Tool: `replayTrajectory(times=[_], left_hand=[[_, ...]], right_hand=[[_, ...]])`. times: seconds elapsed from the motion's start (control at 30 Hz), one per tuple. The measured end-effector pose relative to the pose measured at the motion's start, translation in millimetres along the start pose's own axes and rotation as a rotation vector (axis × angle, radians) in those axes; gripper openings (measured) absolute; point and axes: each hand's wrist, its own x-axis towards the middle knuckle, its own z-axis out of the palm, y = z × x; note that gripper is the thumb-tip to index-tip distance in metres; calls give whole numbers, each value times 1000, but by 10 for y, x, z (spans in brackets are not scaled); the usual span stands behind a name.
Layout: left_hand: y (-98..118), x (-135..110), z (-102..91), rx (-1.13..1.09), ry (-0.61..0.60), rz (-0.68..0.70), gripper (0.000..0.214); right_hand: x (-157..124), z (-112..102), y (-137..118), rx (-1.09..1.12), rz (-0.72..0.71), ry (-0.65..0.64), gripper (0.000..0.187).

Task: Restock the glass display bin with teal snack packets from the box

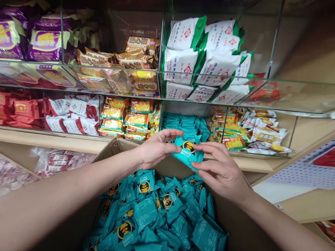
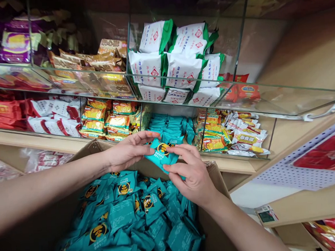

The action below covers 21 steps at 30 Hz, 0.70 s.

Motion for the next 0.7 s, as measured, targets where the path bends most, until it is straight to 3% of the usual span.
replayTrajectory(times=[0.1, 0.27, 0.4, 0.5, 0.57, 0.7], left_hand=[[-20, 12, -2, 17, -21, 35, 42], [-91, 36, -10, 100, -49, 49, 44], [-123, 31, -7, 148, -62, 45, 45], [-119, 14, 2, 248, -74, -9, 45], [-112, -3, 21, 279, -72, -106, 40], [-105, -21, 85, 131, -4, -197, 33]], right_hand=[[-15, 22, 13, 45, 113, 17, 16], [-62, 124, 100, 372, 485, 124, 24], [-63, 176, 108, 652, 782, 17, 45], [-51, 176, 79, 706, 832, -12, 48], [-49, 179, 55, 725, 802, 40, 43], [-47, 197, 29, 819, 809, 90, 47]])
